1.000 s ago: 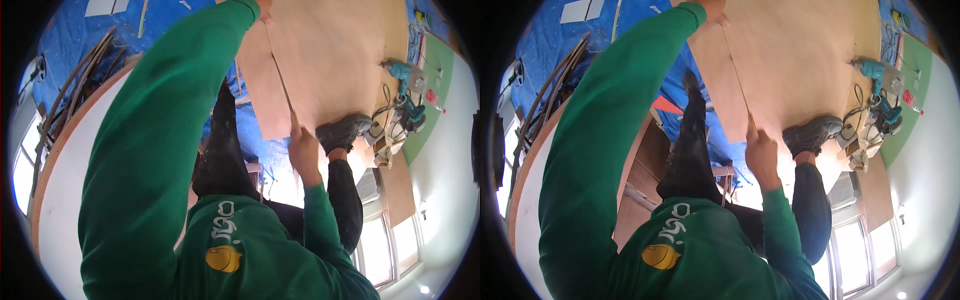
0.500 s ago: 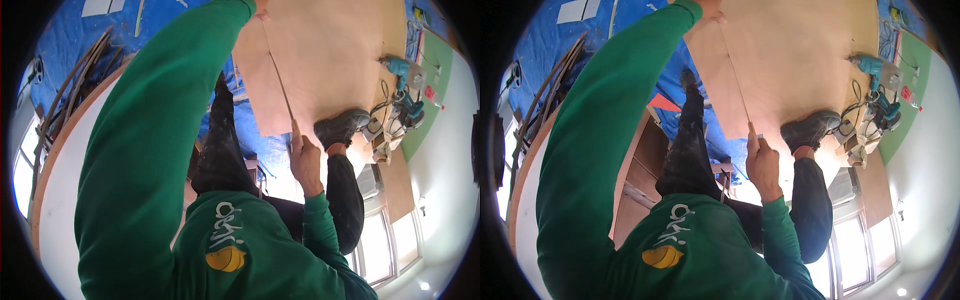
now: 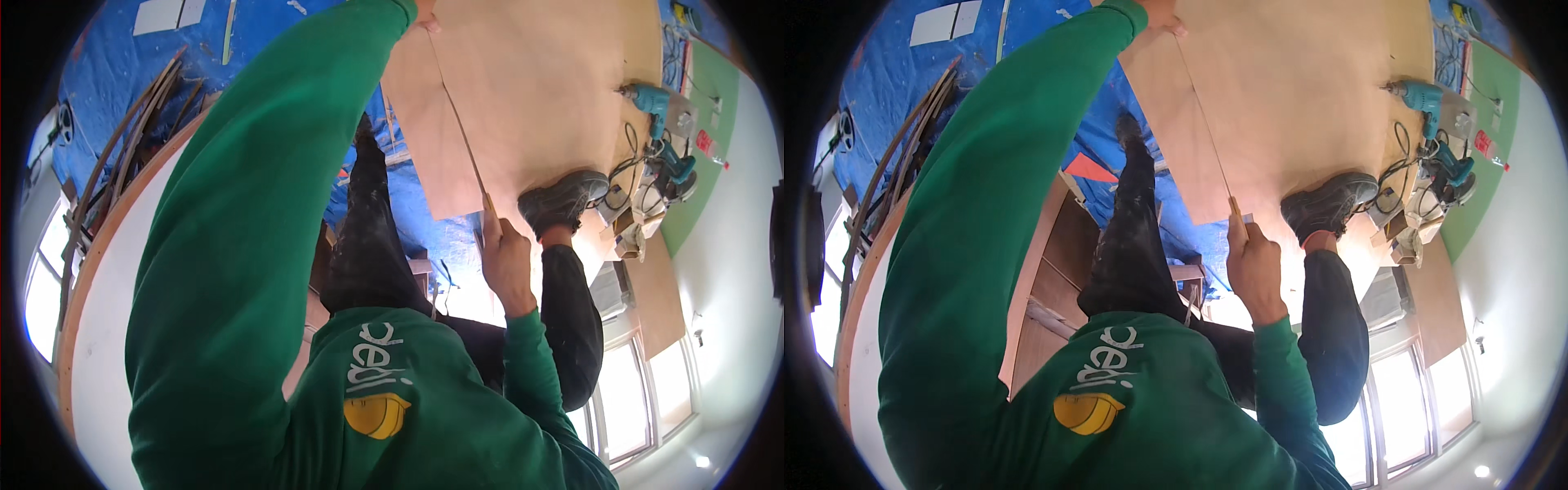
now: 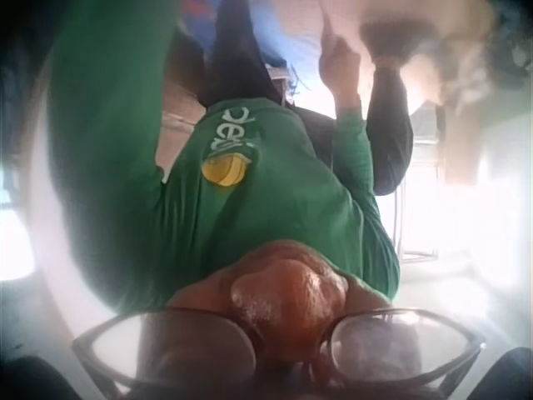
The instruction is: The person uses a utility knife to cut a large sheet of plywood resting on a blue tarp. They repeatedly score the material along a straight line, applying pressure to separate the sheet into two pieces. The person adjusts their position and the sheet as needed to complete the cut.
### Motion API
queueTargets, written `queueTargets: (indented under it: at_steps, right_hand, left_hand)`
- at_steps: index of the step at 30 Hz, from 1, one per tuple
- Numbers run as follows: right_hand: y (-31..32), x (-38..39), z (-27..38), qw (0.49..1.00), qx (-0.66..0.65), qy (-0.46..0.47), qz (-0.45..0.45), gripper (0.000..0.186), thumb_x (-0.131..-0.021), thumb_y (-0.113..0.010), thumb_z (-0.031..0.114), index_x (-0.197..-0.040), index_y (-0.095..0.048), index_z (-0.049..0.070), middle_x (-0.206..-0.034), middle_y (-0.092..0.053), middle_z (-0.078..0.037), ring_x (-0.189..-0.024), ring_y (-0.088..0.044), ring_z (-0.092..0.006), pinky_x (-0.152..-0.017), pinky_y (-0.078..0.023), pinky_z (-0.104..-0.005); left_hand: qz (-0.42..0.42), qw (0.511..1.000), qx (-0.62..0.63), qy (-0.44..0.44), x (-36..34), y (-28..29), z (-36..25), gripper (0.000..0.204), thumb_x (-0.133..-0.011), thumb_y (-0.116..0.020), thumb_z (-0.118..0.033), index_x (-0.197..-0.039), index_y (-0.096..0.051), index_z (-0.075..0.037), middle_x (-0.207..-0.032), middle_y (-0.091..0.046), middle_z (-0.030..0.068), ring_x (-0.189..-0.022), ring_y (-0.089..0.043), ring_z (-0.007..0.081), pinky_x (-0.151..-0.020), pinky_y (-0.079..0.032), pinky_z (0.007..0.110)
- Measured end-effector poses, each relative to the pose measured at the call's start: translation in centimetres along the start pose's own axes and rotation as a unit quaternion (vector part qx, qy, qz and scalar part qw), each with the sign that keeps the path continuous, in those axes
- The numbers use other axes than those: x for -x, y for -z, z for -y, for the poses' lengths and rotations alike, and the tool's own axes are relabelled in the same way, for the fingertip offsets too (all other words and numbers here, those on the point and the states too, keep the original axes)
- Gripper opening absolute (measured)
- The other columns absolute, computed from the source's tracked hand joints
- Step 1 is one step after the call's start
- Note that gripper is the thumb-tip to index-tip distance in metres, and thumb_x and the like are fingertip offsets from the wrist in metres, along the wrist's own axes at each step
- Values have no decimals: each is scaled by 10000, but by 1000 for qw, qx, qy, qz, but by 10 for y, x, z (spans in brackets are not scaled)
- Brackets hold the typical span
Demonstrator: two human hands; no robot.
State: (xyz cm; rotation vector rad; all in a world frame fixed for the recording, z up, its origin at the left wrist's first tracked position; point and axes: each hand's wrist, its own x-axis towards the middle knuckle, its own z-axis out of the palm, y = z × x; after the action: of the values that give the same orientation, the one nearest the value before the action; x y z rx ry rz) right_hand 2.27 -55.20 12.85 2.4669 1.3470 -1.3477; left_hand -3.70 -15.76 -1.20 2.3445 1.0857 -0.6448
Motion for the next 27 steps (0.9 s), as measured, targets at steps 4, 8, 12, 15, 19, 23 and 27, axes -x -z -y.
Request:
queueTargets:
  at_steps: [4, 8, 12, 15, 19, 23, 27]
  right_hand:
    - [-57, -102, -13, 996, -2, 24, -81, 352, -1046, -512, 272, -964, -676, -28, -780, -671, -298, -699, -672, -476, -622, -531, -564]
    - [-64, -165, 0, 995, -49, -32, -86, 305, -1035, -467, 241, -1162, -602, -1, -843, -673, -300, -761, -648, -522, -684, -538, -576]
    - [-41, -99, -15, 984, 108, 118, -77, 502, -965, -477, 59, -1467, -491, 67, -797, -639, -251, -692, -637, -455, -628, -521, -544]
    - [-16, -10, -14, 987, 99, 116, -56, 393, -977, -543, 91, -1359, -578, 9, -776, -651, -214, -609, -658, -402, -527, -519, -510]
    - [-27, -32, -13, 992, 61, 94, -67, 262, -974, -577, 104, -1193, -657, -15, -811, -676, -214, -636, -677, -400, -535, -527, -508]
    - [-89, -196, -25, 995, 40, 11, -90, 371, -1011, -500, 212, -1287, -617, -6, -810, -677, -221, -684, -675, -419, -611, -544, -524]
    - [-63, -155, -17, 977, 126, 141, -101, 345, -1027, -491, 202, -1291, -601, 10, -786, -666, -219, -672, -665, -433, -605, -535, -545]
  left_hand:
    - [-12, 1000, -9, -19, -6, 2, -8, 1394, -673, -948, -413, -1651, -24, -51, -1680, 47, 325, -1563, 6, 491, -1262, -127, 568]
    - [-8, 999, -10, -32, -10, 4, -22, 1390, -674, -949, -409, -1651, -28, -49, -1681, 30, 325, -1561, -4, 495, -1260, -138, 568]
    - [8, 1000, -28, -3, -2, 10, -18, 1383, -680, -946, -401, -1651, -27, -49, -1681, 21, 324, -1563, -9, 489, -1258, -153, 567]
    - [-19, 1000, -13, -8, -5, -7, -7, 1374, -682, -945, -385, -1651, -30, -49, -1681, 24, 324, -1566, -11, 481, -1259, -151, 569]
    - [-11, 1000, -8, -10, -5, -3, -3, 1377, -676, -950, -366, -1651, -32, -47, -1680, 39, 326, -1568, 8, 475, -1265, -134, 568]
    - [-4, 999, 5, -39, -2, 8, -31, 1386, -668, -956, -355, -1650, -29, -47, -1678, 49, 328, -1567, 24, 475, -1267, -130, 566]
    - [10, 1000, 6, -29, -3, 12, -20, 1382, -668, -956, -348, -1651, -32, -48, -1677, 51, 331, -1568, 22, 474, -1266, -136, 567]
